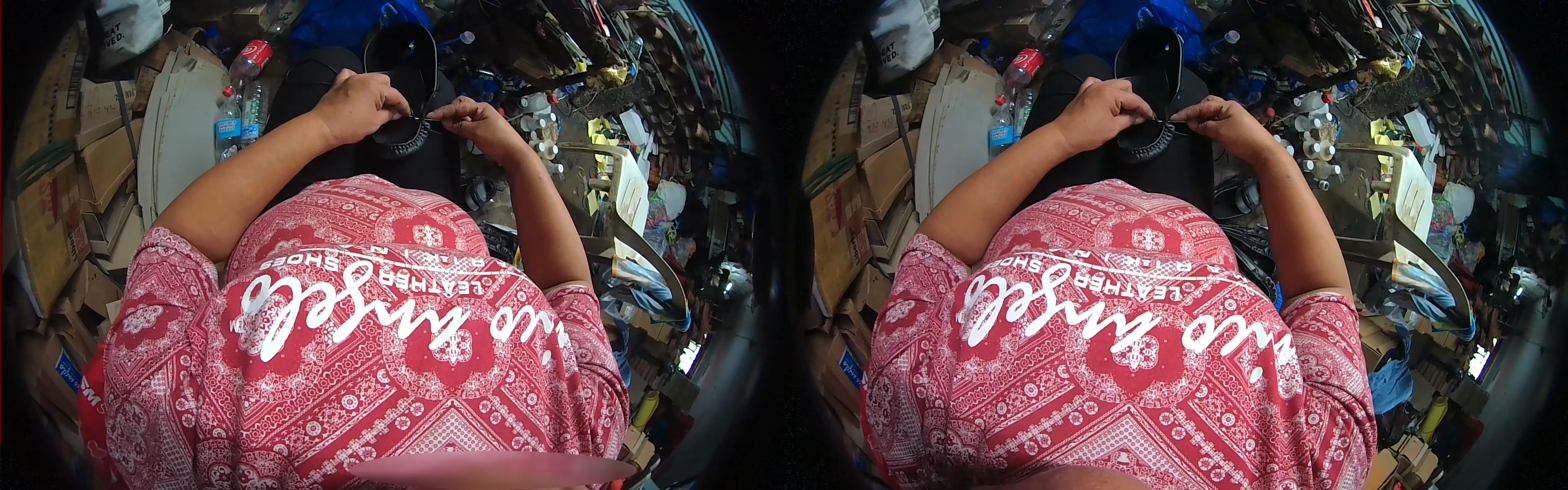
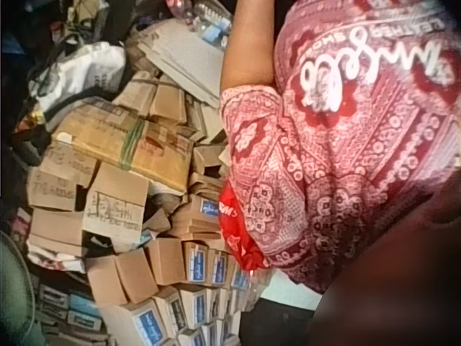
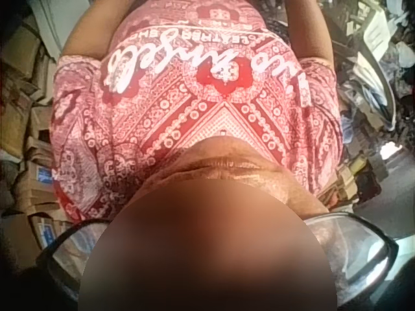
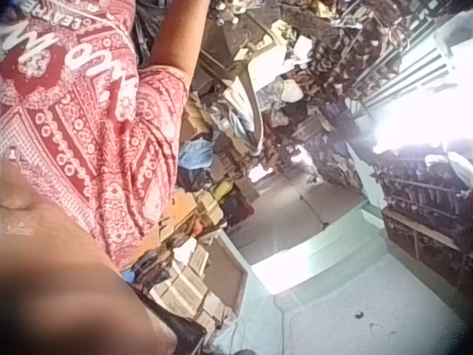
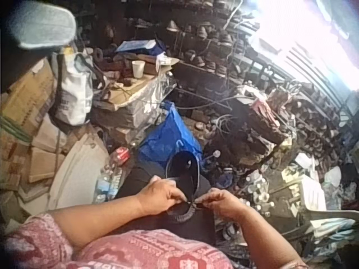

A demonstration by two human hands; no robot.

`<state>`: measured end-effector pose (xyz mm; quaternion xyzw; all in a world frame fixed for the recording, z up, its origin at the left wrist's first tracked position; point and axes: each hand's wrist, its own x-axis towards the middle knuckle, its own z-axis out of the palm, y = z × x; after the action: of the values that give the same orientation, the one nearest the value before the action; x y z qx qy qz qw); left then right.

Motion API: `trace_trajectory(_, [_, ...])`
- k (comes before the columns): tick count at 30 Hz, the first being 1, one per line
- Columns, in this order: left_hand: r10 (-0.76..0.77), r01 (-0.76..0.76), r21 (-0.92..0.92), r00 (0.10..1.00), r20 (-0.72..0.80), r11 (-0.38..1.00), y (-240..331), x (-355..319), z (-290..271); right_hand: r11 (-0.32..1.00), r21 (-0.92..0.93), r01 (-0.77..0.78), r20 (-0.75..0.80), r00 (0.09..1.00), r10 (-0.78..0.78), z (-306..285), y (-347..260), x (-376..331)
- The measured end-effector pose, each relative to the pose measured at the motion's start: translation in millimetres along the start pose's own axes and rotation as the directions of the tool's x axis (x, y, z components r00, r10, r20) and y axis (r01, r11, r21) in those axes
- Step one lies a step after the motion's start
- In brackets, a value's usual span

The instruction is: The person sews the upper part of a black shoe using a needle and thread.

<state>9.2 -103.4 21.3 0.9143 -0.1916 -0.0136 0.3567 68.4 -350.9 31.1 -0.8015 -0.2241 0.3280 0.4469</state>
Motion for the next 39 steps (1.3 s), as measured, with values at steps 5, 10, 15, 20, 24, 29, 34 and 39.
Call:
trace_trajectory(5, [-0.003,0.003,-0.005,1.000,0.029,1.000,2,-9,8,0.995,-0.098,0.012,-0.034,0.999,-0.015,7,-3,-8])
trace_trajectory(10, [0.044,-0.041,0.073,0.998,-0.042,0.996,2,-20,7,0.995,-0.068,0.067,-0.159,0.984,-0.077,21,-2,-18])
trace_trajectory(15, [0.013,-0.015,-0.033,0.998,-0.066,0.999,-6,-11,7,0.956,0.288,-0.048,-0.117,0.990,0.084,20,-2,-15])
trace_trajectory(20, [-0.099,0.091,-0.149,0.994,-0.049,0.985,1,-3,10,0.938,0.319,-0.133,-0.058,0.986,0.159,16,-9,-10])
trace_trajectory(24, [-0.180,0.168,-0.255,0.983,-0.023,0.952,8,0,14,0.942,0.314,-0.114,-0.066,0.988,0.142,18,-8,-9])
trace_trajectory(29, [-0.193,0.178,-0.286,0.981,-0.026,0.941,7,4,24,0.965,0.249,-0.087,-0.099,0.988,0.115,21,-15,-7])
trace_trajectory(34, [-0.114,0.104,-0.188,0.993,-0.043,0.977,11,8,17,0.996,0.025,-0.091,-0.138,0.986,0.094,21,-30,-2])
trace_trajectory(39, [0.084,-0.109,-0.140,0.982,-0.172,0.984,-10,11,-1,0.999,-0.021,-0.047,-0.121,0.992,0.045,25,-32,-2])
